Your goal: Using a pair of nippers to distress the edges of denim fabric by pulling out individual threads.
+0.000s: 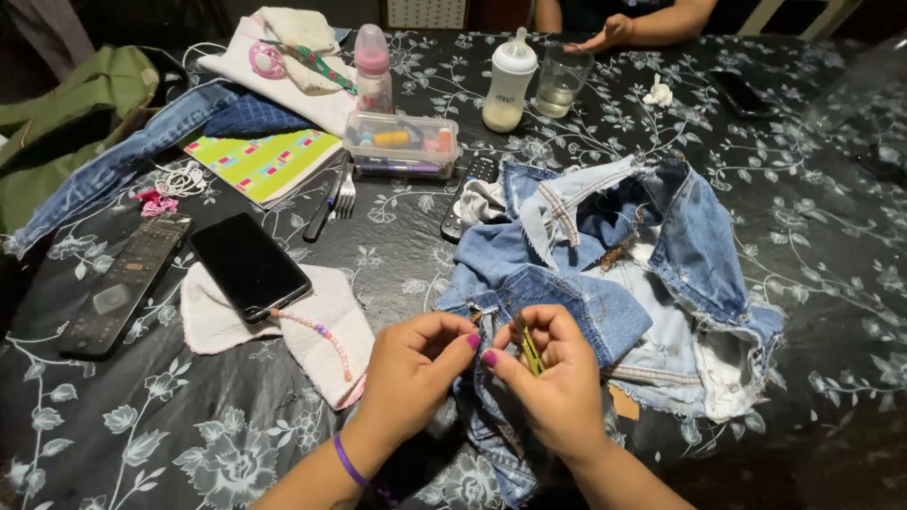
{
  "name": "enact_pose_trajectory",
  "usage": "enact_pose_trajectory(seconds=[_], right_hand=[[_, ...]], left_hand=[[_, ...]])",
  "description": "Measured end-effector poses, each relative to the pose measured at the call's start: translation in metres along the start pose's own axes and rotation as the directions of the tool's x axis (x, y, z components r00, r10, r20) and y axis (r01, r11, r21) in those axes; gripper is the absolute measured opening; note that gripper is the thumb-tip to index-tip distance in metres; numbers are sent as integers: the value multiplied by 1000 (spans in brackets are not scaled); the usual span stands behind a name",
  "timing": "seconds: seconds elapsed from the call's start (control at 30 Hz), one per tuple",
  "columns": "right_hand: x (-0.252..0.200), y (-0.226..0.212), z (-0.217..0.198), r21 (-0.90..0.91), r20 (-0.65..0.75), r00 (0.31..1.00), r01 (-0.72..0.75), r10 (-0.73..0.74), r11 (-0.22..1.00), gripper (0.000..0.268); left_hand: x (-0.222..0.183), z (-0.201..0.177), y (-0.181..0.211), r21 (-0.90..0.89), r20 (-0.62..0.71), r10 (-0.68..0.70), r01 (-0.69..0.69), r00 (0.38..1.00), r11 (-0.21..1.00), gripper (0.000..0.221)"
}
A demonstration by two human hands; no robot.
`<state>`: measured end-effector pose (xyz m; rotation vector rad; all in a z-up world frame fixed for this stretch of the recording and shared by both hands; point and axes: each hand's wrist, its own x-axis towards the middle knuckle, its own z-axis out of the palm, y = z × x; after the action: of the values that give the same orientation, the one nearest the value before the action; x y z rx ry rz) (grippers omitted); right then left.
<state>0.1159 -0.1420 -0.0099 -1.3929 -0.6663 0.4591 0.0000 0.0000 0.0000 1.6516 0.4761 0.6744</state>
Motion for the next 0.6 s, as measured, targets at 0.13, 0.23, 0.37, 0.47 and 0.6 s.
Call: enact_pose_trajectory(seconds=[0.13, 0.23, 0.37, 0.47, 0.6], right_hand=[[7, 3, -3, 55, 79, 997, 23, -27, 998, 34], [12, 6, -5, 102, 111, 992, 40, -52, 994, 34], [12, 8, -4, 86, 122, 990, 60, -71, 994, 35], [12, 15, -4, 110, 123, 989, 67, -81, 992, 36], [14, 11, -5, 140, 171, 981, 67, -91, 988, 32]], left_hand=[[6, -5, 1, -45, 27, -92, 93, 995, 995, 12], [7, -7, 3, -33, 31, -89, 90, 996, 995, 18], [6, -8, 5, 89, 14, 3, -4, 1000, 996, 17], [5, -8, 7, 126, 2, 89, -89, 996, 988, 17], [6, -8, 6, 147, -32, 172, -165, 985, 975, 16]])
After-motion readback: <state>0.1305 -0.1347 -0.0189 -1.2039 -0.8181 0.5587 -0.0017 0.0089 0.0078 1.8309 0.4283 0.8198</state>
